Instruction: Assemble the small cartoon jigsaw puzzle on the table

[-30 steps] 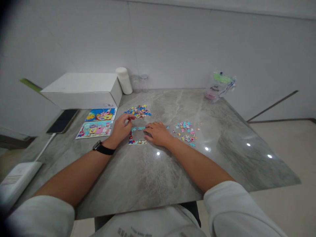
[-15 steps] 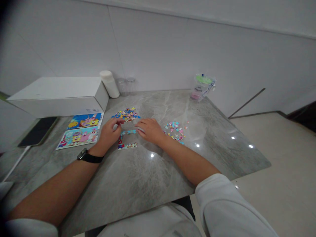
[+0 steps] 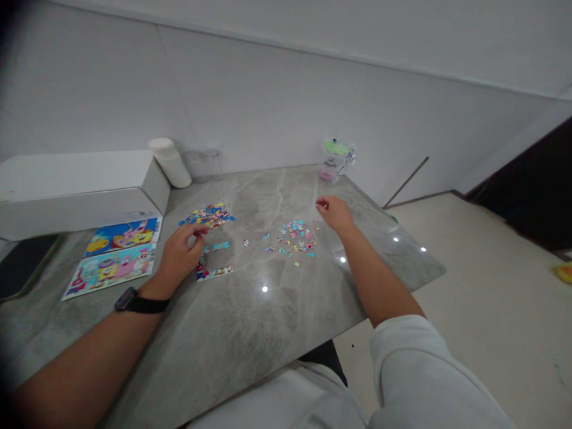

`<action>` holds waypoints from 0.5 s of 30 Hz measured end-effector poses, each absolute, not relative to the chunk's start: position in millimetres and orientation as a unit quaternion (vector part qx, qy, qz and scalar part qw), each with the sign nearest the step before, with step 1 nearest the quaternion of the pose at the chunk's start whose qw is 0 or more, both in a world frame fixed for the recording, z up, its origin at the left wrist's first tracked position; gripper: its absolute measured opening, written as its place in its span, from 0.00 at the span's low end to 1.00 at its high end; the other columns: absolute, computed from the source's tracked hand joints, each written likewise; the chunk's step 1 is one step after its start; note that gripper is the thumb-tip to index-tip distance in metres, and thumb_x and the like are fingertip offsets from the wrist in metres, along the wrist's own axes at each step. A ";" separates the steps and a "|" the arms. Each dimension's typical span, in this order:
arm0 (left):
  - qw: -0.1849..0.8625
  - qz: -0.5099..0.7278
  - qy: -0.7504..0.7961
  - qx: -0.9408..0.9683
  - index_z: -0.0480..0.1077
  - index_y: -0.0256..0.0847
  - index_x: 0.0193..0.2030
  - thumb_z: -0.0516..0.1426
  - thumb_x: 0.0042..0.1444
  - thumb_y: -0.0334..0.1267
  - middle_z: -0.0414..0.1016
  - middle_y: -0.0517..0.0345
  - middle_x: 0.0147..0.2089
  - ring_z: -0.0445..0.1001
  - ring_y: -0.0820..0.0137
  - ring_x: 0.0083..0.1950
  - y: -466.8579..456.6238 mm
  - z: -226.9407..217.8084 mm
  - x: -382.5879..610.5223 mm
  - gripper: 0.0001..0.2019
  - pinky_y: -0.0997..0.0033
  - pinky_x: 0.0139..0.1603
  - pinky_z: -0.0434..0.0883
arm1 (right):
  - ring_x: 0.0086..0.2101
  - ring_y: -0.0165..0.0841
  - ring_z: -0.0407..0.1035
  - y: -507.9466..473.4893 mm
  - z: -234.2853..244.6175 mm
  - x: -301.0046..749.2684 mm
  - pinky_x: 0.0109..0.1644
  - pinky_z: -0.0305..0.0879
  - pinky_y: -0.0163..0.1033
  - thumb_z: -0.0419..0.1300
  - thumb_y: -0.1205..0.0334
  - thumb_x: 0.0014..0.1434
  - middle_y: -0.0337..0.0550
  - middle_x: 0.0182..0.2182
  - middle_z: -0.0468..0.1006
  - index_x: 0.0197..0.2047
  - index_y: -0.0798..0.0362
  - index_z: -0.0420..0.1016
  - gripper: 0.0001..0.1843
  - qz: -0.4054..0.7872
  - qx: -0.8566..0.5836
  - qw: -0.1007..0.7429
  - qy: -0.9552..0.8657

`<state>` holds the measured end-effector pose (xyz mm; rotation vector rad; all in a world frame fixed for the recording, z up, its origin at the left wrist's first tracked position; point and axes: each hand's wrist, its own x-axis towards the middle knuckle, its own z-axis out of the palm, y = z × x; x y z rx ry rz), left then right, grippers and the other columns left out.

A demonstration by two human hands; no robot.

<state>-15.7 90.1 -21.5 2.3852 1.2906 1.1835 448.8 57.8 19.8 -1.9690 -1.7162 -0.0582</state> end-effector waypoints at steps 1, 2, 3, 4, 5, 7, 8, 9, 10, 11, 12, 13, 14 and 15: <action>0.090 0.397 0.433 0.804 0.76 0.41 0.46 0.52 0.61 0.33 0.82 0.51 0.46 0.79 0.59 0.49 90.1 -21.7 -15.6 0.13 0.57 0.55 0.73 | 0.38 0.38 0.75 53.6 10.4 456.6 0.47 0.70 0.43 0.62 0.61 0.63 0.48 0.39 0.85 0.44 0.51 0.85 0.10 -0.014 -0.738 0.245 -0.628; 0.088 0.395 0.433 0.805 0.76 0.41 0.46 0.52 0.61 0.33 0.82 0.51 0.45 0.79 0.58 0.49 90.1 -21.9 -15.5 0.12 0.57 0.54 0.73 | 0.38 0.38 0.76 50.0 1.9 462.7 0.46 0.70 0.42 0.61 0.61 0.63 0.47 0.39 0.86 0.43 0.51 0.85 0.10 -0.005 -0.746 0.234 -0.623; 0.088 0.394 0.434 0.805 0.76 0.41 0.46 0.52 0.61 0.33 0.82 0.51 0.45 0.79 0.58 0.48 89.9 -22.1 -15.5 0.12 0.57 0.54 0.73 | 0.38 0.38 0.76 47.3 -5.2 467.2 0.45 0.69 0.41 0.61 0.61 0.63 0.47 0.38 0.86 0.42 0.51 0.85 0.10 0.009 -0.752 0.223 -0.621; 0.090 0.393 0.435 0.805 0.76 0.41 0.46 0.52 0.61 0.33 0.82 0.51 0.45 0.79 0.58 0.48 89.7 -22.2 -15.4 0.12 0.56 0.55 0.73 | 0.37 0.37 0.76 45.3 -10.6 470.5 0.44 0.69 0.41 0.61 0.61 0.63 0.46 0.38 0.86 0.41 0.51 0.85 0.10 0.024 -0.753 0.214 -0.622; 0.091 0.392 0.437 0.805 0.76 0.41 0.46 0.52 0.62 0.34 0.82 0.51 0.46 0.79 0.58 0.49 89.4 -22.2 -15.4 0.12 0.56 0.55 0.73 | 0.37 0.37 0.76 44.1 -14.4 472.8 0.43 0.68 0.40 0.62 0.61 0.63 0.46 0.37 0.86 0.41 0.51 0.85 0.10 0.037 -0.751 0.208 -0.626; 0.096 0.389 0.442 0.802 0.76 0.41 0.47 0.52 0.63 0.34 0.82 0.52 0.46 0.79 0.59 0.49 88.8 -21.9 -15.4 0.12 0.56 0.56 0.73 | 0.36 0.36 0.76 43.3 -17.8 475.5 0.42 0.67 0.39 0.63 0.60 0.63 0.46 0.36 0.86 0.41 0.51 0.85 0.09 0.062 -0.738 0.198 -0.642; 0.100 0.387 0.444 0.802 0.76 0.42 0.46 0.52 0.63 0.35 0.82 0.52 0.46 0.80 0.59 0.49 88.6 -21.8 -15.5 0.12 0.57 0.56 0.74 | 0.36 0.36 0.76 43.3 -18.1 476.3 0.42 0.67 0.39 0.63 0.60 0.63 0.45 0.36 0.86 0.42 0.51 0.85 0.09 0.074 -0.730 0.193 -0.652; 0.102 0.385 0.447 0.801 0.76 0.42 0.46 0.52 0.63 0.35 0.82 0.53 0.46 0.80 0.59 0.49 88.6 -21.8 -15.5 0.12 0.57 0.56 0.74 | 0.36 0.35 0.76 43.2 -18.2 476.7 0.41 0.66 0.38 0.64 0.60 0.63 0.45 0.36 0.86 0.42 0.51 0.85 0.09 0.086 -0.722 0.186 -0.661; 0.105 0.384 0.449 0.800 0.76 0.42 0.46 0.52 0.62 0.35 0.82 0.53 0.46 0.80 0.59 0.49 88.6 -21.8 -15.6 0.12 0.57 0.55 0.74 | 0.35 0.35 0.76 43.1 -18.2 477.0 0.42 0.66 0.38 0.64 0.60 0.63 0.45 0.37 0.86 0.42 0.51 0.85 0.08 0.101 -0.713 0.177 -0.671; 0.106 0.382 0.451 0.800 0.76 0.42 0.46 0.53 0.62 0.35 0.82 0.53 0.46 0.80 0.59 0.49 88.7 -22.0 -15.8 0.12 0.57 0.55 0.74 | 0.36 0.35 0.76 42.8 -18.3 477.1 0.42 0.66 0.37 0.65 0.61 0.62 0.44 0.37 0.86 0.42 0.50 0.85 0.08 0.115 -0.705 0.167 -0.680; 0.107 0.380 0.453 0.799 0.76 0.42 0.46 0.53 0.62 0.36 0.82 0.53 0.46 0.80 0.59 0.50 88.8 -22.3 -15.9 0.12 0.57 0.55 0.74 | 0.36 0.35 0.76 42.5 -18.6 477.2 0.42 0.67 0.37 0.66 0.61 0.62 0.44 0.37 0.86 0.42 0.50 0.86 0.08 0.127 -0.697 0.158 -0.688; 0.108 0.380 0.455 0.798 0.76 0.43 0.46 0.53 0.62 0.36 0.82 0.53 0.46 0.80 0.59 0.50 88.9 -22.6 -16.0 0.12 0.57 0.56 0.74 | 0.36 0.35 0.76 42.2 -19.0 477.2 0.43 0.67 0.37 0.66 0.61 0.62 0.44 0.37 0.86 0.42 0.49 0.86 0.08 0.134 -0.690 0.151 -0.695; 0.108 0.379 0.457 0.797 0.76 0.43 0.46 0.53 0.63 0.36 0.82 0.53 0.46 0.79 0.59 0.51 89.0 -22.9 -16.1 0.12 0.57 0.56 0.74 | 0.36 0.35 0.76 41.8 -19.4 477.1 0.43 0.67 0.38 0.66 0.61 0.61 0.44 0.38 0.86 0.42 0.49 0.86 0.08 0.138 -0.684 0.146 -0.702; 0.108 0.378 0.459 0.797 0.76 0.43 0.46 0.53 0.63 0.36 0.82 0.53 0.47 0.79 0.59 0.51 88.9 -23.2 -16.2 0.12 0.57 0.56 0.74 | 0.36 0.35 0.76 41.5 -19.7 477.1 0.44 0.68 0.38 0.66 0.61 0.61 0.44 0.38 0.86 0.43 0.49 0.86 0.08 0.140 -0.679 0.142 -0.706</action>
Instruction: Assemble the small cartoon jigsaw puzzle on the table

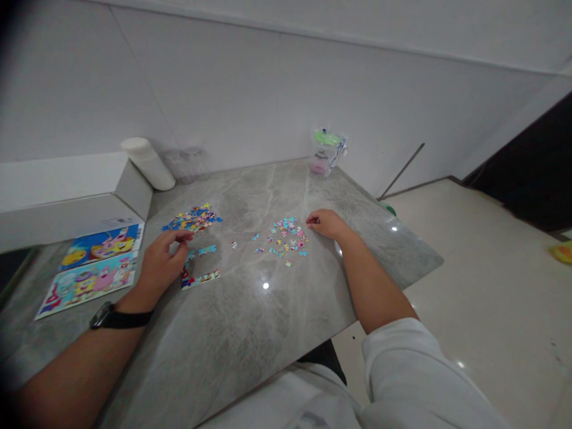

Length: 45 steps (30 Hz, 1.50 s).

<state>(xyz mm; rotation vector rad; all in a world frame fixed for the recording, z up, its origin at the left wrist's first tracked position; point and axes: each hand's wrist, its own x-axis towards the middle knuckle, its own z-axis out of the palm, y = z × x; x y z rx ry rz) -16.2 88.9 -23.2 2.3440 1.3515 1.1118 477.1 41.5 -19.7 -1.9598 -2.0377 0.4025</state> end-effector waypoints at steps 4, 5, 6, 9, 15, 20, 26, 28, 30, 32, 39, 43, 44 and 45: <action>0.109 0.377 0.465 0.793 0.76 0.42 0.47 0.53 0.63 0.36 0.82 0.52 0.47 0.80 0.59 0.51 87.8 -23.2 -15.9 0.12 0.56 0.57 0.74 | 0.36 0.35 0.76 40.1 -17.5 475.9 0.44 0.68 0.38 0.66 0.61 0.61 0.44 0.38 0.85 0.42 0.49 0.87 0.08 0.135 -0.681 0.125 -0.709; 0.110 0.378 0.465 0.793 0.77 0.42 0.47 0.53 0.63 0.36 0.82 0.52 0.47 0.80 0.59 0.51 87.5 -23.0 -15.8 0.12 0.56 0.57 0.74 | 0.36 0.35 0.76 39.6 -16.4 475.4 0.43 0.67 0.38 0.66 0.60 0.61 0.44 0.38 0.85 0.41 0.49 0.87 0.08 0.132 -0.685 0.117 -0.706; 0.111 0.379 0.465 0.792 0.77 0.42 0.47 0.53 0.63 0.36 0.82 0.53 0.47 0.80 0.59 0.51 87.2 -22.8 -15.7 0.12 0.56 0.57 0.74 | 0.36 0.35 0.76 39.1 -15.1 475.0 0.42 0.66 0.38 0.67 0.59 0.61 0.44 0.37 0.85 0.40 0.49 0.86 0.07 0.128 -0.691 0.107 -0.703; 0.113 0.377 0.465 0.793 0.77 0.43 0.47 0.53 0.63 0.36 0.82 0.53 0.48 0.80 0.59 0.51 87.0 -22.5 -15.6 0.12 0.57 0.57 0.74 | 0.35 0.36 0.75 37.3 -11.3 475.0 0.39 0.64 0.38 0.67 0.53 0.62 0.45 0.35 0.85 0.37 0.50 0.85 0.10 0.108 -0.716 0.067 -0.686; 0.114 0.380 0.462 0.793 0.77 0.43 0.47 0.53 0.63 0.36 0.82 0.52 0.48 0.80 0.58 0.51 87.0 -22.4 -14.6 0.12 0.57 0.57 0.74 | 0.40 0.37 0.76 34.1 -5.4 475.6 0.44 0.66 0.38 0.62 0.60 0.66 0.48 0.42 0.85 0.48 0.51 0.86 0.12 0.096 -0.702 0.094 -0.699; 0.119 0.382 0.465 0.790 0.77 0.42 0.47 0.53 0.63 0.36 0.82 0.52 0.47 0.79 0.59 0.51 85.6 -21.6 -13.3 0.12 0.57 0.57 0.74 | 0.39 0.36 0.76 32.0 -2.0 467.2 0.47 0.67 0.38 0.64 0.65 0.62 0.46 0.42 0.84 0.45 0.50 0.86 0.11 0.124 -0.669 0.068 -0.730; 0.118 0.384 0.457 0.794 0.77 0.42 0.46 0.52 0.62 0.35 0.82 0.52 0.46 0.79 0.60 0.51 85.9 -22.3 -12.9 0.12 0.58 0.57 0.73 | 0.36 0.34 0.75 31.4 -0.3 464.9 0.44 0.67 0.37 0.62 0.69 0.58 0.46 0.39 0.84 0.42 0.52 0.83 0.10 0.141 -0.681 0.040 -0.717; 0.121 0.383 0.458 0.793 0.77 0.41 0.47 0.52 0.62 0.34 0.82 0.52 0.46 0.79 0.60 0.51 86.2 -23.1 -12.9 0.13 0.58 0.57 0.73 | 0.36 0.35 0.75 30.9 0.1 466.1 0.43 0.67 0.38 0.63 0.68 0.57 0.45 0.38 0.84 0.40 0.51 0.82 0.08 0.149 -0.688 0.052 -0.708; 0.124 0.383 0.455 0.794 0.77 0.42 0.48 0.52 0.62 0.34 0.82 0.52 0.47 0.79 0.60 0.51 86.2 -23.9 -13.0 0.14 0.58 0.58 0.73 | 0.36 0.35 0.75 30.2 0.1 467.1 0.42 0.67 0.38 0.65 0.66 0.56 0.44 0.36 0.84 0.37 0.51 0.80 0.05 0.159 -0.695 0.071 -0.697; 0.123 0.384 0.452 0.796 0.77 0.41 0.48 0.52 0.62 0.33 0.82 0.52 0.47 0.79 0.60 0.51 86.0 -24.4 -13.1 0.14 0.58 0.58 0.73 | 0.35 0.35 0.75 29.6 -0.5 467.6 0.41 0.67 0.38 0.65 0.66 0.56 0.43 0.34 0.83 0.35 0.50 0.78 0.02 0.170 -0.701 0.088 -0.687; 0.117 0.383 0.429 0.810 0.77 0.41 0.49 0.52 0.58 0.30 0.82 0.52 0.45 0.78 0.60 0.48 85.3 -25.1 -12.1 0.17 0.58 0.55 0.73 | 0.31 0.34 0.70 32.7 1.9 455.0 0.38 0.66 0.40 0.65 0.57 0.55 0.40 0.29 0.79 0.34 0.50 0.76 0.07 0.223 -0.678 0.205 -0.670; 0.109 0.365 0.415 0.826 0.77 0.41 0.50 0.52 0.55 0.29 0.81 0.52 0.46 0.78 0.60 0.48 81.9 -23.4 -10.1 0.19 0.57 0.56 0.72 | 0.32 0.34 0.70 39.2 16.9 423.8 0.39 0.68 0.41 0.67 0.46 0.53 0.40 0.30 0.78 0.36 0.50 0.74 0.17 0.316 -0.613 0.318 -0.650; 0.104 0.361 0.413 0.830 0.77 0.41 0.50 0.52 0.56 0.29 0.81 0.51 0.47 0.78 0.59 0.49 80.4 -22.6 -9.4 0.18 0.56 0.57 0.71 | 0.32 0.34 0.70 41.6 21.7 412.9 0.40 0.68 0.41 0.68 0.45 0.52 0.39 0.30 0.77 0.36 0.50 0.74 0.18 0.336 -0.596 0.332 -0.649; 0.099 0.359 0.411 0.832 0.77 0.41 0.50 0.52 0.57 0.29 0.81 0.51 0.47 0.78 0.59 0.50 78.7 -21.7 -8.6 0.18 0.56 0.58 0.71 | 0.32 0.33 0.70 44.5 26.3 400.9 0.39 0.68 0.40 0.69 0.45 0.51 0.39 0.30 0.77 0.36 0.50 0.74 0.19 0.352 -0.584 0.337 -0.649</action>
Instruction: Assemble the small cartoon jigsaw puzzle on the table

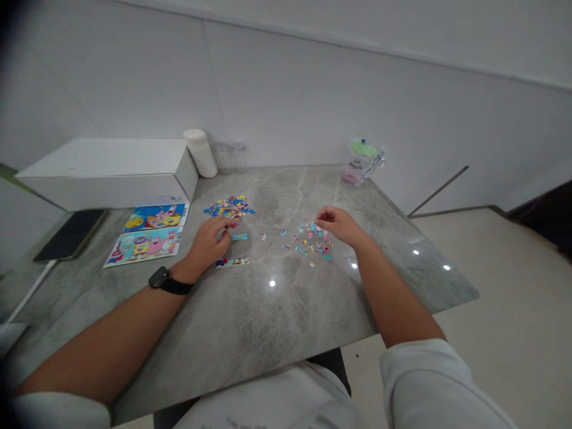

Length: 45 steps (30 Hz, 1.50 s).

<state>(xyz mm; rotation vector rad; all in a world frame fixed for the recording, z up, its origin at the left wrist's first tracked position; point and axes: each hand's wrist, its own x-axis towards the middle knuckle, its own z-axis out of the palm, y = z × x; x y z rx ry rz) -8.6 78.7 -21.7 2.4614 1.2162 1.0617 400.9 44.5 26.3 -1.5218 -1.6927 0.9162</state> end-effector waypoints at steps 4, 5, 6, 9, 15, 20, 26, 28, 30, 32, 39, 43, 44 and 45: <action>0.094 0.369 0.389 0.839 0.77 0.41 0.50 0.54 0.62 0.32 0.82 0.50 0.48 0.78 0.60 0.52 72.5 -18.7 -5.0 0.13 0.56 0.59 0.70 | 0.31 0.31 0.68 58.4 33.9 344.2 0.37 0.65 0.38 0.70 0.45 0.51 0.37 0.30 0.75 0.37 0.50 0.73 0.20 0.376 -0.540 0.372 -0.654; 0.093 0.367 0.389 0.840 0.77 0.41 0.50 0.54 0.64 0.33 0.82 0.50 0.48 0.77 0.59 0.53 71.3 -17.9 -4.1 0.13 0.56 0.59 0.69 | 0.31 0.31 0.68 61.6 31.6 328.7 0.37 0.65 0.38 0.70 0.44 0.51 0.37 0.31 0.75 0.36 0.50 0.72 0.20 0.376 -0.530 0.384 -0.656; 0.091 0.366 0.389 0.841 0.77 0.42 0.50 0.55 0.65 0.35 0.82 0.50 0.49 0.77 0.59 0.54 70.2 -17.1 -3.5 0.12 0.55 0.60 0.69 | 0.31 0.31 0.68 64.2 27.6 313.2 0.37 0.65 0.38 0.69 0.44 0.52 0.37 0.31 0.75 0.36 0.49 0.72 0.20 0.378 -0.520 0.392 -0.658; 0.083 0.346 0.360 0.862 0.77 0.43 0.50 0.58 0.68 0.42 0.82 0.50 0.51 0.77 0.59 0.56 68.0 -14.2 -2.6 0.10 0.54 0.61 0.67 | 0.31 0.33 0.68 65.6 8.7 272.1 0.38 0.65 0.39 0.67 0.42 0.53 0.38 0.30 0.74 0.35 0.48 0.71 0.19 0.384 -0.507 0.401 -0.659; 0.054 0.326 0.321 0.888 0.77 0.45 0.55 0.60 0.68 0.53 0.81 0.49 0.53 0.76 0.58 0.58 62.9 -9.2 1.5 0.17 0.53 0.62 0.65 | 0.32 0.34 0.69 45.1 -14.7 236.8 0.39 0.66 0.40 0.63 0.47 0.58 0.39 0.30 0.77 0.36 0.47 0.73 0.12 0.354 -0.504 0.383 -0.689; 0.037 0.302 0.294 0.906 0.78 0.46 0.53 0.57 0.70 0.47 0.82 0.51 0.51 0.76 0.60 0.54 54.2 -4.8 9.9 0.12 0.51 0.62 0.65 | 0.31 0.35 0.69 32.1 -14.3 235.2 0.39 0.66 0.41 0.62 0.53 0.60 0.38 0.29 0.77 0.35 0.47 0.74 0.08 0.356 -0.487 0.399 -0.691; 0.035 0.296 0.302 0.906 0.78 0.45 0.51 0.56 0.71 0.46 0.82 0.51 0.49 0.76 0.60 0.53 50.5 -3.2 12.3 0.12 0.51 0.62 0.65 | 0.31 0.35 0.69 31.7 -19.2 232.9 0.37 0.66 0.40 0.63 0.52 0.59 0.38 0.29 0.76 0.35 0.47 0.74 0.09 0.375 -0.486 0.410 -0.674; 0.036 0.296 0.308 0.903 0.78 0.45 0.51 0.56 0.71 0.47 0.82 0.51 0.50 0.75 0.60 0.54 50.5 -3.8 12.3 0.12 0.51 0.62 0.65 | 0.30 0.34 0.69 32.5 -20.5 232.9 0.36 0.67 0.39 0.63 0.50 0.59 0.38 0.28 0.76 0.35 0.47 0.74 0.10 0.396 -0.481 0.412 -0.665; 0.039 0.300 0.312 0.901 0.78 0.45 0.50 0.56 0.71 0.47 0.82 0.51 0.50 0.75 0.60 0.54 50.5 -4.4 12.6 0.12 0.51 0.62 0.65 | 0.31 0.35 0.70 32.9 -20.1 234.1 0.36 0.68 0.39 0.62 0.50 0.60 0.38 0.29 0.77 0.36 0.47 0.74 0.10 0.404 -0.474 0.407 -0.668; 0.044 0.305 0.316 0.897 0.78 0.45 0.50 0.56 0.70 0.46 0.82 0.51 0.49 0.76 0.60 0.54 50.6 -4.9 12.9 0.12 0.51 0.63 0.65 | 0.33 0.36 0.72 33.5 -18.1 237.4 0.40 0.69 0.40 0.61 0.52 0.63 0.39 0.31 0.79 0.37 0.47 0.75 0.08 0.371 -0.480 0.394 -0.691; 0.056 0.292 0.333 0.895 0.78 0.45 0.50 0.59 0.69 0.46 0.82 0.52 0.50 0.76 0.60 0.54 52.8 -10.5 13.0 0.10 0.53 0.61 0.65 | 0.51 0.46 0.74 43.0 -15.2 260.5 0.59 0.62 0.50 0.56 0.70 0.64 0.51 0.48 0.84 0.50 0.49 0.82 0.17 0.073 -0.515 0.260 -0.814; 0.065 0.263 0.341 0.900 0.79 0.45 0.49 0.61 0.68 0.45 0.81 0.51 0.50 0.75 0.60 0.54 52.7 -14.5 17.6 0.10 0.53 0.60 0.65 | 0.53 0.46 0.72 48.5 -22.5 265.9 0.61 0.57 0.52 0.57 0.73 0.63 0.49 0.54 0.84 0.53 0.47 0.85 0.22 0.035 -0.502 0.188 -0.843; 0.068 0.255 0.345 0.901 0.79 0.45 0.49 0.61 0.68 0.45 0.80 0.51 0.50 0.75 0.60 0.54 52.4 -15.0 19.5 0.10 0.53 0.59 0.65 | 0.54 0.46 0.71 49.3 -24.3 265.8 0.61 0.57 0.53 0.57 0.73 0.63 0.48 0.55 0.84 0.53 0.46 0.85 0.22 0.036 -0.500 0.177 -0.847; 0.070 0.249 0.349 0.901 0.79 0.45 0.48 0.62 0.67 0.45 0.80 0.51 0.49 0.75 0.59 0.53 52.0 -15.4 21.5 0.09 0.53 0.58 0.65 | 0.54 0.46 0.71 49.9 -25.8 265.3 0.61 0.56 0.53 0.57 0.73 0.64 0.47 0.55 0.84 0.53 0.45 0.85 0.22 0.039 -0.497 0.167 -0.850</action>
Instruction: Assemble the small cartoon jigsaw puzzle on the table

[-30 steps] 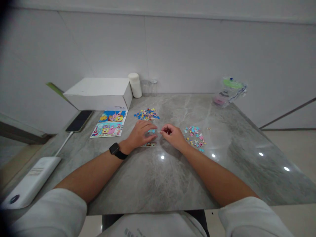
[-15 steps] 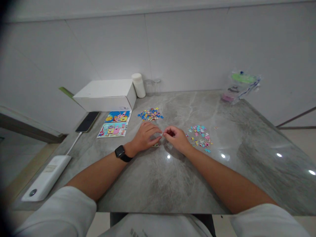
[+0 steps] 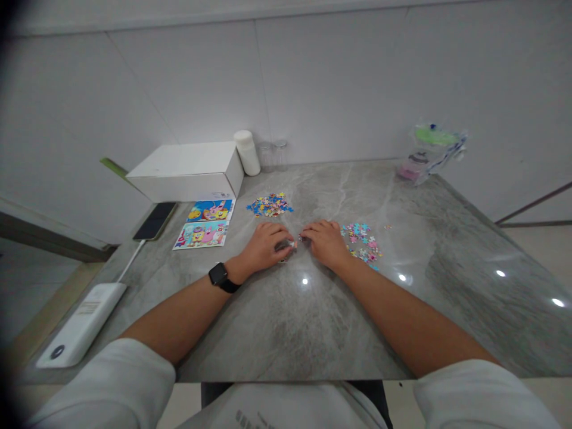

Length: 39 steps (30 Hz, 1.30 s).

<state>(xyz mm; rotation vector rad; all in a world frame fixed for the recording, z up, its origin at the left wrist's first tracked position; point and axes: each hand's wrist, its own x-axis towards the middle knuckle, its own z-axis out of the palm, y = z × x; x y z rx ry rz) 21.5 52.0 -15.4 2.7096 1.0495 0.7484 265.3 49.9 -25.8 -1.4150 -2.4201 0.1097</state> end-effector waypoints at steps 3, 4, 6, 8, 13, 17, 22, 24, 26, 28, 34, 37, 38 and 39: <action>0.076 0.237 0.361 0.899 0.80 0.45 0.48 0.63 0.65 0.44 0.80 0.51 0.48 0.75 0.59 0.52 50.5 -16.0 27.1 0.09 0.52 0.57 0.65 | 0.54 0.45 0.71 50.7 -27.8 263.4 0.61 0.55 0.54 0.56 0.74 0.64 0.46 0.55 0.84 0.55 0.44 0.85 0.24 0.053 -0.488 0.148 -0.859; 0.077 0.233 0.366 0.898 0.80 0.45 0.48 0.64 0.65 0.44 0.80 0.51 0.48 0.75 0.59 0.52 50.1 -16.2 28.6 0.09 0.52 0.57 0.65 | 0.54 0.45 0.71 50.7 -27.7 262.8 0.61 0.55 0.53 0.56 0.74 0.64 0.46 0.55 0.85 0.56 0.45 0.85 0.25 0.057 -0.485 0.146 -0.860; 0.078 0.222 0.378 0.895 0.80 0.46 0.48 0.64 0.65 0.43 0.80 0.51 0.49 0.74 0.58 0.52 49.6 -16.6 30.7 0.09 0.52 0.58 0.65 | 0.55 0.44 0.72 50.4 -26.8 262.1 0.61 0.55 0.53 0.56 0.75 0.63 0.45 0.54 0.85 0.56 0.44 0.85 0.26 0.062 -0.479 0.145 -0.863; 0.079 0.207 0.391 0.893 0.81 0.47 0.49 0.63 0.65 0.43 0.79 0.52 0.49 0.74 0.58 0.53 49.6 -16.4 31.8 0.09 0.51 0.58 0.65 | 0.55 0.44 0.71 49.9 -25.6 261.8 0.61 0.55 0.52 0.56 0.76 0.62 0.45 0.54 0.85 0.55 0.44 0.85 0.26 0.064 -0.473 0.145 -0.867; 0.082 0.180 0.414 0.889 0.81 0.47 0.50 0.61 0.67 0.45 0.79 0.52 0.51 0.74 0.58 0.55 49.7 -12.9 33.8 0.10 0.53 0.59 0.65 | 0.53 0.44 0.71 49.3 -25.3 262.3 0.60 0.56 0.52 0.57 0.75 0.61 0.44 0.53 0.85 0.54 0.43 0.86 0.26 0.061 -0.456 0.142 -0.876; 0.082 0.168 0.422 0.887 0.81 0.47 0.51 0.61 0.68 0.46 0.79 0.52 0.51 0.73 0.58 0.55 49.0 -12.3 35.1 0.11 0.53 0.59 0.64 | 0.52 0.43 0.71 50.6 -28.2 263.0 0.60 0.57 0.52 0.57 0.75 0.61 0.44 0.52 0.85 0.54 0.43 0.86 0.26 0.060 -0.450 0.148 -0.879; 0.078 0.171 0.420 0.888 0.80 0.48 0.53 0.63 0.66 0.46 0.79 0.52 0.52 0.73 0.58 0.56 46.3 -12.9 30.7 0.12 0.53 0.60 0.64 | 0.52 0.44 0.71 52.2 -31.2 264.0 0.59 0.57 0.52 0.57 0.75 0.61 0.44 0.52 0.85 0.55 0.44 0.86 0.27 0.063 -0.449 0.156 -0.878; 0.076 0.167 0.404 0.896 0.81 0.49 0.53 0.63 0.66 0.45 0.79 0.53 0.53 0.73 0.58 0.56 44.5 -12.1 28.0 0.11 0.53 0.60 0.63 | 0.51 0.44 0.71 52.2 -31.7 264.4 0.59 0.57 0.52 0.57 0.75 0.61 0.44 0.52 0.85 0.55 0.45 0.86 0.26 0.064 -0.447 0.158 -0.878; 0.071 0.158 0.387 0.906 0.81 0.50 0.52 0.62 0.68 0.44 0.79 0.53 0.53 0.72 0.59 0.55 42.6 -11.1 25.9 0.10 0.53 0.60 0.63 | 0.51 0.43 0.72 52.0 -31.8 264.8 0.59 0.57 0.52 0.57 0.75 0.61 0.45 0.52 0.85 0.55 0.46 0.86 0.26 0.065 -0.445 0.160 -0.879; 0.066 0.150 0.375 0.912 0.81 0.51 0.53 0.60 0.69 0.44 0.78 0.53 0.53 0.72 0.59 0.55 41.1 -10.4 24.9 0.10 0.53 0.60 0.63 | 0.51 0.43 0.72 51.8 -31.7 265.0 0.59 0.57 0.52 0.56 0.75 0.61 0.45 0.52 0.85 0.54 0.46 0.86 0.25 0.065 -0.442 0.160 -0.880; 0.057 0.138 0.364 0.919 0.81 0.52 0.56 0.58 0.71 0.45 0.78 0.52 0.53 0.72 0.59 0.55 39.0 -9.4 24.3 0.13 0.51 0.60 0.63 | 0.50 0.43 0.72 51.8 -31.4 264.4 0.58 0.57 0.52 0.57 0.75 0.62 0.44 0.51 0.85 0.54 0.46 0.86 0.24 0.065 -0.443 0.165 -0.879; 0.056 0.139 0.364 0.919 0.81 0.52 0.56 0.58 0.71 0.45 0.78 0.53 0.54 0.72 0.59 0.55 38.5 -9.5 24.0 0.13 0.51 0.60 0.63 | 0.51 0.43 0.72 51.7 -31.4 264.3 0.59 0.57 0.51 0.57 0.74 0.62 0.44 0.51 0.85 0.54 0.46 0.86 0.24 0.067 -0.443 0.169 -0.878; 0.056 0.138 0.364 0.919 0.80 0.51 0.57 0.58 0.71 0.45 0.78 0.53 0.54 0.72 0.59 0.55 38.4 -9.8 24.0 0.14 0.51 0.60 0.63 | 0.51 0.43 0.72 51.7 -31.3 264.3 0.59 0.57 0.51 0.57 0.75 0.62 0.44 0.51 0.85 0.54 0.46 0.86 0.24 0.067 -0.442 0.169 -0.878; 0.058 0.138 0.364 0.919 0.80 0.51 0.57 0.58 0.71 0.45 0.78 0.53 0.54 0.72 0.59 0.55 38.3 -10.2 23.9 0.14 0.52 0.60 0.64 | 0.51 0.43 0.72 51.6 -31.2 264.3 0.59 0.57 0.52 0.56 0.75 0.62 0.44 0.51 0.85 0.54 0.46 0.86 0.24 0.067 -0.442 0.168 -0.879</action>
